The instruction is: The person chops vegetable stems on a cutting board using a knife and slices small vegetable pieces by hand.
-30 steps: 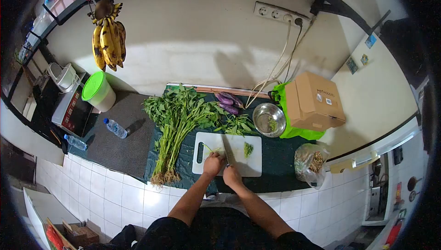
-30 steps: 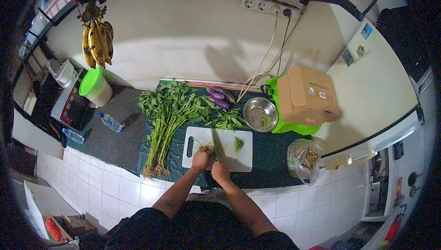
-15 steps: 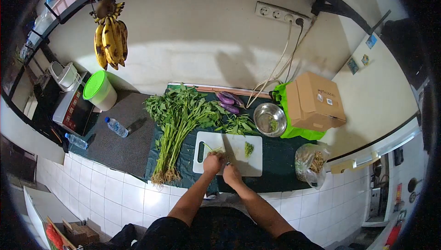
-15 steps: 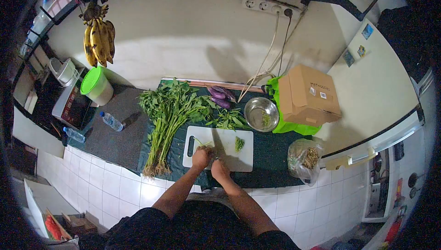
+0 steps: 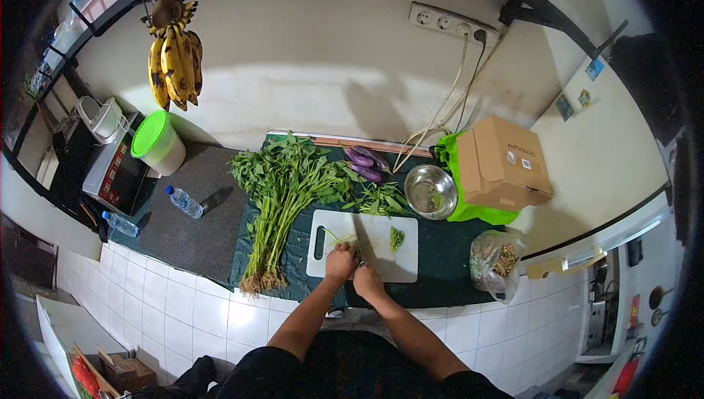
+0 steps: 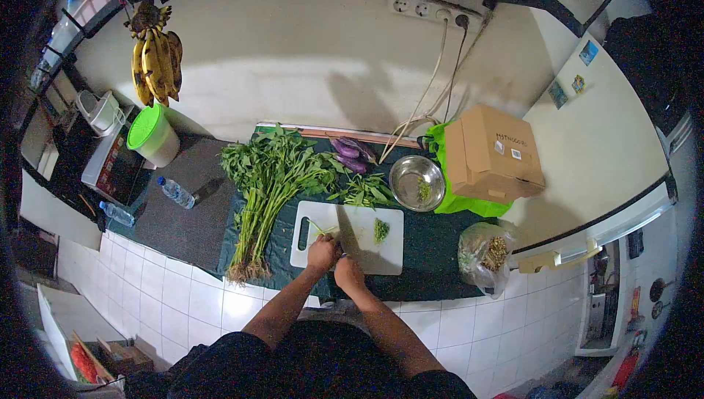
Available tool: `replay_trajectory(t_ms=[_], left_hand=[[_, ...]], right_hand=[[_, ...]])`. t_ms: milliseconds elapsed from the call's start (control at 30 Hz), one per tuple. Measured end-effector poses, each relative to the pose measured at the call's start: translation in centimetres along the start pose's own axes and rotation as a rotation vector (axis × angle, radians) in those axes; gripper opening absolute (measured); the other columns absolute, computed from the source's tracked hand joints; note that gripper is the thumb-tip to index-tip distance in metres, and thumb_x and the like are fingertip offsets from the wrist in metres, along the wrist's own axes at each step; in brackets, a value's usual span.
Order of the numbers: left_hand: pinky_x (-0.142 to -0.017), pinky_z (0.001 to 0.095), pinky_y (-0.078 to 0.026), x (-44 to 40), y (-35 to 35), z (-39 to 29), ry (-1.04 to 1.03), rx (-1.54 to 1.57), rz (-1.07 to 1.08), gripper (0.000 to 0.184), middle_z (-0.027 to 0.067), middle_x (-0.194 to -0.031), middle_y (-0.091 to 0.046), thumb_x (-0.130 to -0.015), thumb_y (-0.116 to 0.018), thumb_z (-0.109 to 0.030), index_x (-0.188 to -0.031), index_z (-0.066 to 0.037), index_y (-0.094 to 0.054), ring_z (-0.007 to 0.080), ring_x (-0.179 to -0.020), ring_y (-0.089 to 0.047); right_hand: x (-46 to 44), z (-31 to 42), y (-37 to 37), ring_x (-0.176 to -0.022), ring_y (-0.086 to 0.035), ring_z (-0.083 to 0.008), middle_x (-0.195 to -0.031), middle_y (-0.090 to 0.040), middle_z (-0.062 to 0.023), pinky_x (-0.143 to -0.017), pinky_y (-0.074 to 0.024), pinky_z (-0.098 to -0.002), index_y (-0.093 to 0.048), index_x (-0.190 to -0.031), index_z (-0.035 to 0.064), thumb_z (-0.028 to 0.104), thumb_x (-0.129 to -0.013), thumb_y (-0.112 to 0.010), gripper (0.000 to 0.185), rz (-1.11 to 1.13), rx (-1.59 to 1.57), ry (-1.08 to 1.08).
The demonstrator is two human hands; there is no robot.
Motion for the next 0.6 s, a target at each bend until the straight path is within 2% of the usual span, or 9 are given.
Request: replay_trajectory(t_ms=[133,200,333,400,433,500,533,600], left_hand=[[-0.075,0.0438,-0.055,0.1,-0.1,0.3,-0.001,0.054,-0.005,0.020,0.0108,-0.092,-0.064,-0.077,-0.064,-0.023,-0.088,-0.008,-0.069,0.0313,-0.094,-0.061],[-0.075,0.0440,-0.055,-0.1,-0.3,0.3,-0.012,0.080,0.001,0.020,0.0108,-0.093,-0.064,-0.077,-0.064,-0.023,-0.088,-0.007,-0.069,0.0313,-0.094,-0.061],[-0.075,0.0445,-0.055,0.1,-0.6,0.6,-0.020,0.077,-0.027,0.019,0.0097,-0.093,-0.064,-0.078,-0.063,-0.022,-0.090,-0.008,-0.068,0.0314,-0.093,-0.062],[-0.074,0.0446,-0.055,-0.1,-0.2,0.7,-0.032,0.071,-0.045,0.019,0.0091,-0.092,-0.064,-0.078,-0.063,-0.022,-0.091,-0.008,-0.068,0.0312,-0.092,-0.062],[-0.074,0.0442,-0.055,0.1,0.2,0.5,-0.045,0.078,-0.040,0.019,0.0085,-0.092,-0.064,-0.078,-0.063,-0.022,-0.091,-0.009,-0.068,0.0308,-0.092,-0.062],[-0.074,0.0438,-0.055,0.3,0.3,0.5,-0.050,0.087,-0.032,0.018,0.0079,-0.091,-0.063,-0.078,-0.063,-0.022,-0.091,-0.009,-0.068,0.0304,-0.091,-0.062],[-0.074,0.0433,-0.055,0.3,0.3,0.5,-0.054,0.074,-0.027,0.018,0.0075,-0.091,-0.063,-0.078,-0.063,-0.022,-0.091,-0.010,-0.068,0.0300,-0.091,-0.062],[-0.074,0.0427,-0.055,0.6,0.2,0.6,-0.055,0.062,-0.015,0.018,0.0071,-0.090,-0.063,-0.078,-0.063,-0.022,-0.090,-0.010,-0.068,0.0296,-0.090,-0.062]], right_hand=[[1.2,-0.3,-1.7,-0.088,-0.064,-0.0457,-0.092,-0.065,-0.0287,-0.077,-0.0526,-0.0513,-0.063,-0.090,-0.0048,0.018,-0.094,-0.045,0.029,-0.120,-0.058,-0.067],[1.5,0.8,0.0,-0.090,-0.065,-0.0454,-0.092,-0.066,-0.0276,-0.081,-0.0522,-0.0523,-0.062,-0.096,-0.0055,0.016,-0.091,-0.047,0.027,-0.047,-0.029,-0.011],[-0.7,0.2,-0.6,-0.088,-0.065,-0.0456,-0.090,-0.065,-0.0280,-0.081,-0.0518,-0.0526,-0.061,-0.095,-0.0065,0.016,-0.091,-0.047,0.027,0.020,-0.007,-0.074],[-2.2,-3.2,-4.7,-0.086,-0.065,-0.0444,-0.089,-0.066,-0.0291,-0.077,-0.0517,-0.0520,-0.066,-0.088,-0.0032,0.019,-0.094,-0.047,0.031,-0.081,0.145,0.125],[-1.3,-2.5,-3.9,-0.086,-0.065,-0.0444,-0.089,-0.066,-0.0291,-0.077,-0.0517,-0.0520,-0.066,-0.088,-0.0032,0.019,-0.094,-0.047,0.031,-0.079,0.149,0.127],[1.3,-1.2,-2.2,-0.083,-0.065,-0.0443,-0.087,-0.066,-0.0286,-0.076,-0.0516,-0.0520,-0.067,-0.087,-0.0026,0.019,-0.094,-0.045,0.031,-0.035,-0.042,-0.026],[0.7,-3.1,-5.6,-0.082,-0.065,-0.0455,-0.084,-0.065,-0.0286,-0.075,-0.0514,-0.0528,-0.066,-0.086,-0.0036,0.019,-0.095,-0.045,0.032,-0.176,0.004,0.043],[1.2,-2.1,-4.3,-0.082,-0.065,-0.0458,-0.085,-0.065,-0.0292,-0.075,-0.0514,-0.0525,-0.065,-0.086,-0.0051,0.019,-0.095,-0.045,0.033,-0.164,-0.021,0.031]])
Point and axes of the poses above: each hand's wrist, its own x-axis away from the middle knuckle, its own y-axis out of the back of the hand, z = x × y, the point moved 1 cm from there along -x, towards the middle knuckle
